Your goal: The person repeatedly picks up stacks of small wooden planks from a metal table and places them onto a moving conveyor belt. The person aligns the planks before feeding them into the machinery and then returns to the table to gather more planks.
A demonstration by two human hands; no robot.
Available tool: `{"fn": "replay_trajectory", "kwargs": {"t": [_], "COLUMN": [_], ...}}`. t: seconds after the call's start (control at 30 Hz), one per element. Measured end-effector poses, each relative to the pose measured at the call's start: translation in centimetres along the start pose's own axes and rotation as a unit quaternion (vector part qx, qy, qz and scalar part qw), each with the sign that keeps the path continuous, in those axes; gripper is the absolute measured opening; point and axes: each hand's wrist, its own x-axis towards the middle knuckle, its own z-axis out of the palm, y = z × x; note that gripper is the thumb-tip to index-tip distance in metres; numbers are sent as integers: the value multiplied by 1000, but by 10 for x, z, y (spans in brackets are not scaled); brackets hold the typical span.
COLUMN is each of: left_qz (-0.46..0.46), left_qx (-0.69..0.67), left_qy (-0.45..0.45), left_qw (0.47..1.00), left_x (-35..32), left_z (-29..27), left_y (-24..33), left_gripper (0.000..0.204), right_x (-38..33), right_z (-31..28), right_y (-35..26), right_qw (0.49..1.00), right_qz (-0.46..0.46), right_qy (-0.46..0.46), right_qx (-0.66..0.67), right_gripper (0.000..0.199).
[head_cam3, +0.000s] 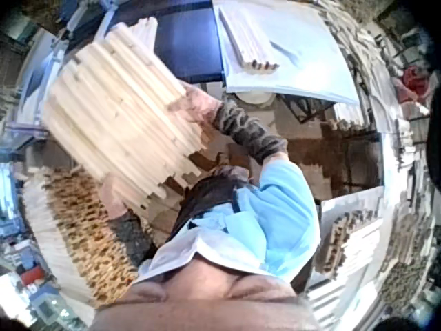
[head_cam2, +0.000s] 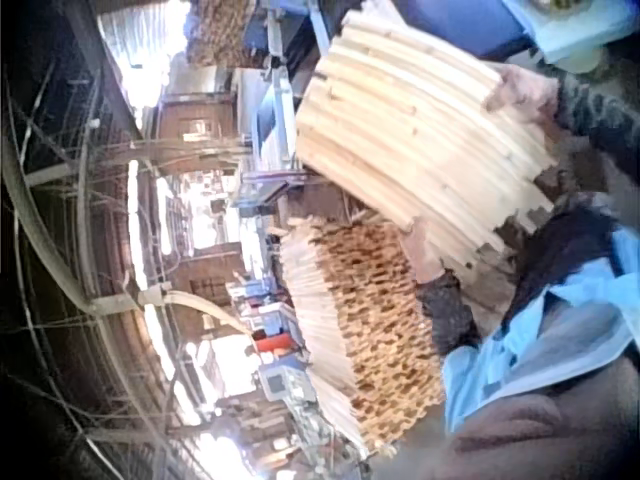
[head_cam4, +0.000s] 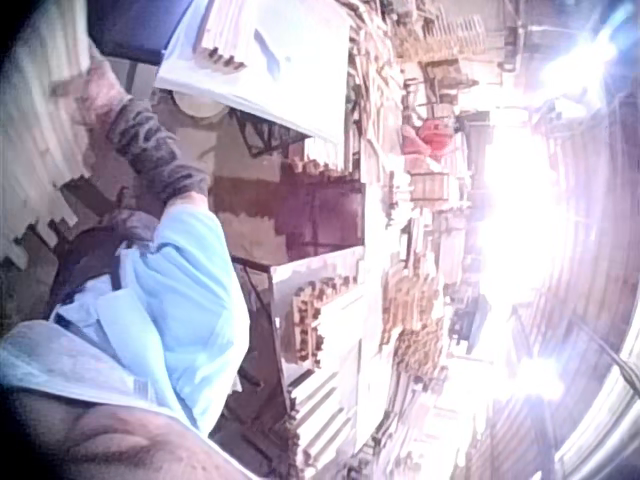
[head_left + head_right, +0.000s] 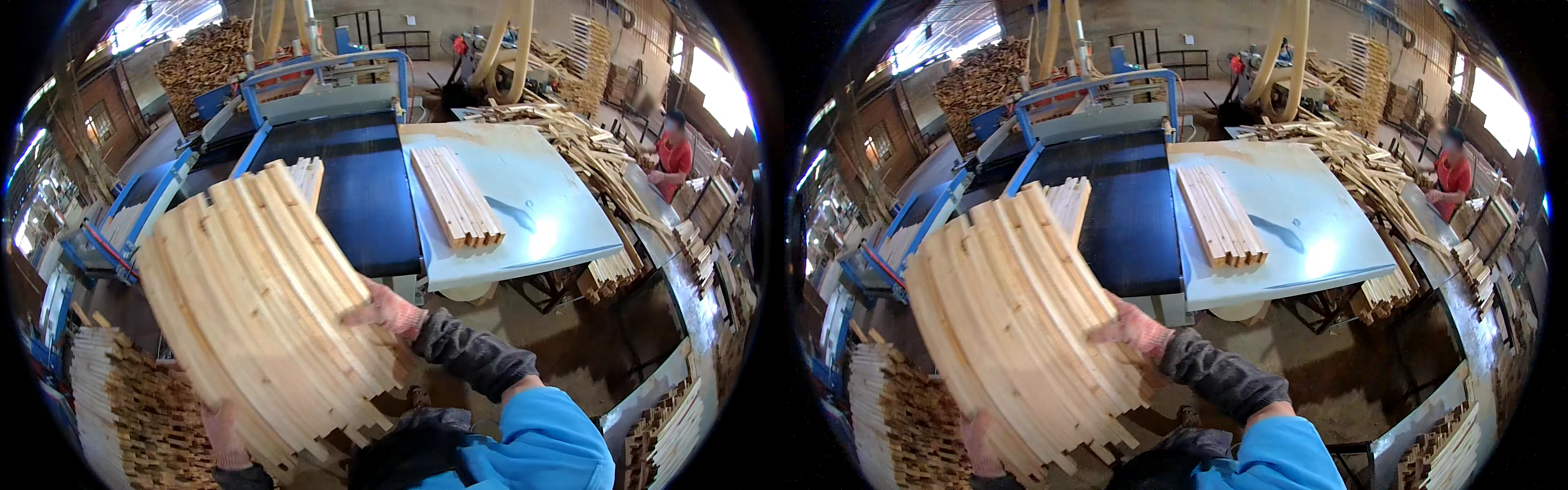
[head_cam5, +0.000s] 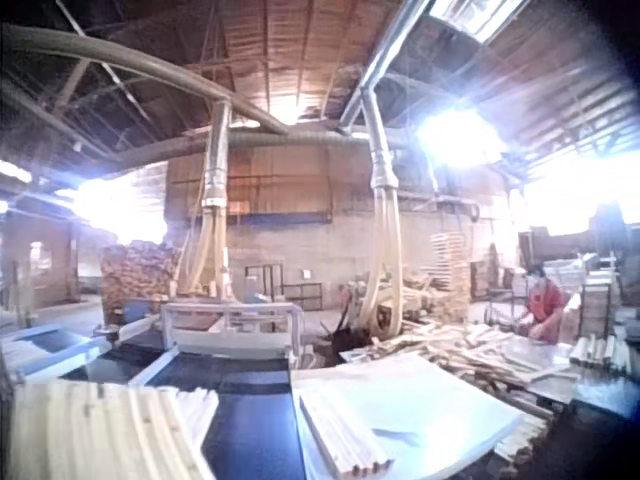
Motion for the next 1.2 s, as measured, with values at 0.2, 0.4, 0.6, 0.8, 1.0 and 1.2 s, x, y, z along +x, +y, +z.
{"fn": "replay_trajectory", "kwargs": {"t": [0.2,0.4,0.6,0.8,1.0,1.2], "left_qz": [84,41,-3,-81,-106,-76], "left_qx": [0,21,45,38,21,19], "left_qy": [-274,-413,-507,-549,-559,-524], "left_qw": [958,909,861,831,822,848], "left_x": [60,85,140,195,238,273], "left_z": [162,284,371,441,492,522], "left_y": [25,82,110,97,60,66], "left_gripper": [69,65,60,63,84,103], "right_x": [-42,-39,-4,26,57,105], "right_z": [-126,-195,-236,-264,-288,-293], "right_y": [-15,-3,5,0,-17,-13], "right_qw": [989,969,944,923,914,886], "right_qz": [13,8,3,22,83,128], "right_qy": [149,223,268,347,393,443], "right_qx": [-5,105,191,164,66,-51], "right_gripper": [90,72,63,59,70,81]}}
